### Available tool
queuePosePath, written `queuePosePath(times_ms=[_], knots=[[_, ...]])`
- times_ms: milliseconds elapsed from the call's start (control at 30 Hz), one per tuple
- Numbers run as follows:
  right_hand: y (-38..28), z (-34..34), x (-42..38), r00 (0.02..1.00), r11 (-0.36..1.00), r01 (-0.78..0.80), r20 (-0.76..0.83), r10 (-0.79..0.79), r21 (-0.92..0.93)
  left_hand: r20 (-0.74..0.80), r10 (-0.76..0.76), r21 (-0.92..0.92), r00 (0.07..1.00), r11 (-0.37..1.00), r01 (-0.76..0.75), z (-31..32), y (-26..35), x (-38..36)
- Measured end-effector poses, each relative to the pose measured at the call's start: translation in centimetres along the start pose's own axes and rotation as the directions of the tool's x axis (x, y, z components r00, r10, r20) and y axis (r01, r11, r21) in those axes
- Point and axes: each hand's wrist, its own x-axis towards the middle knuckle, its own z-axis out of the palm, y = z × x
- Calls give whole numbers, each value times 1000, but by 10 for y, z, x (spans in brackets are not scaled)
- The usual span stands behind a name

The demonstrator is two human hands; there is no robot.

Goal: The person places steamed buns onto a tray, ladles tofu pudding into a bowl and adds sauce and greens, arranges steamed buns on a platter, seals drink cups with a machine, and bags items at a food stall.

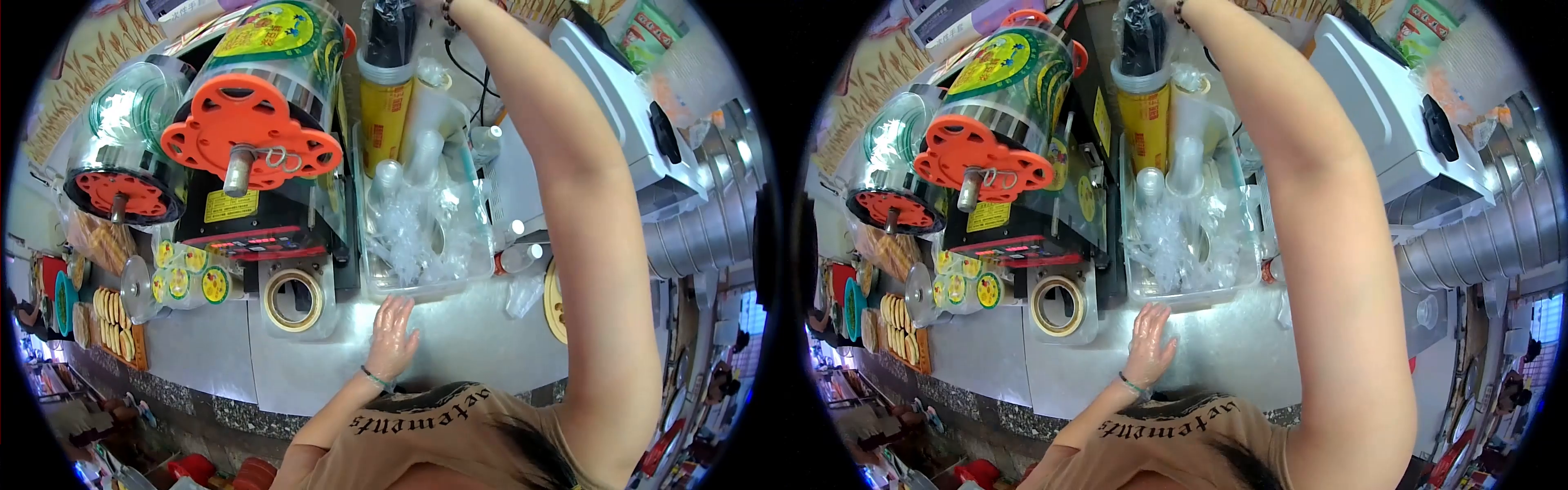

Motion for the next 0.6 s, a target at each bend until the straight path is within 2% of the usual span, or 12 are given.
queuePosePath(times_ms=[100,167,200,267,300,333,400,433,467,533,567,600], knots=[[-6,-13,-29,993,985,93,-87,-81,147,-11,10,0,1000,1000,-10,-1,1,0],[-11,-17,-43,958,864,235,-256,-129,445,-24,18,4,1000,1000,-18,-4,-1,1],[-14,-19,-47,957,864,237,-258,-130,445,-22,8,-6,1000,1000,-8,-5,-2,1],[-16,-21,-51,986,660,-87,-29,163,746,-18,0,-14,1000,1000,0,-7,-4,0],[-14,-29,-52,978,774,-171,12,206,609,-21,-9,0,1000,1000,9,-6,-5,-1],[-4,-18,-46,978,775,-169,9,207,609,-25,-16,13,1000,1000,17,-6,-6,0],[35,31,-15,962,793,-47,-186,199,607,-27,-15,17,1000,1000,15,-6,-7,-1],[49,38,0,984,913,-107,-92,155,395,-31,-15,19,999,1000,16,-6,-7,0],[50,39,-2,983,913,-108,-93,156,394,-31,-14,19,999,1000,15,-5,-7,1],[52,45,-10,947,947,62,-319,45,316,-19,-22,7,1000,1000,22,-5,-7,-1],[44,38,-17,947,946,60,-319,47,318,-18,-22,9,1000,1000,22,-5,-7,-1],[30,25,-25,939,901,-11,-305,158,434,-13,-29,-1,1000,1000,29,-4,-7,-2]])
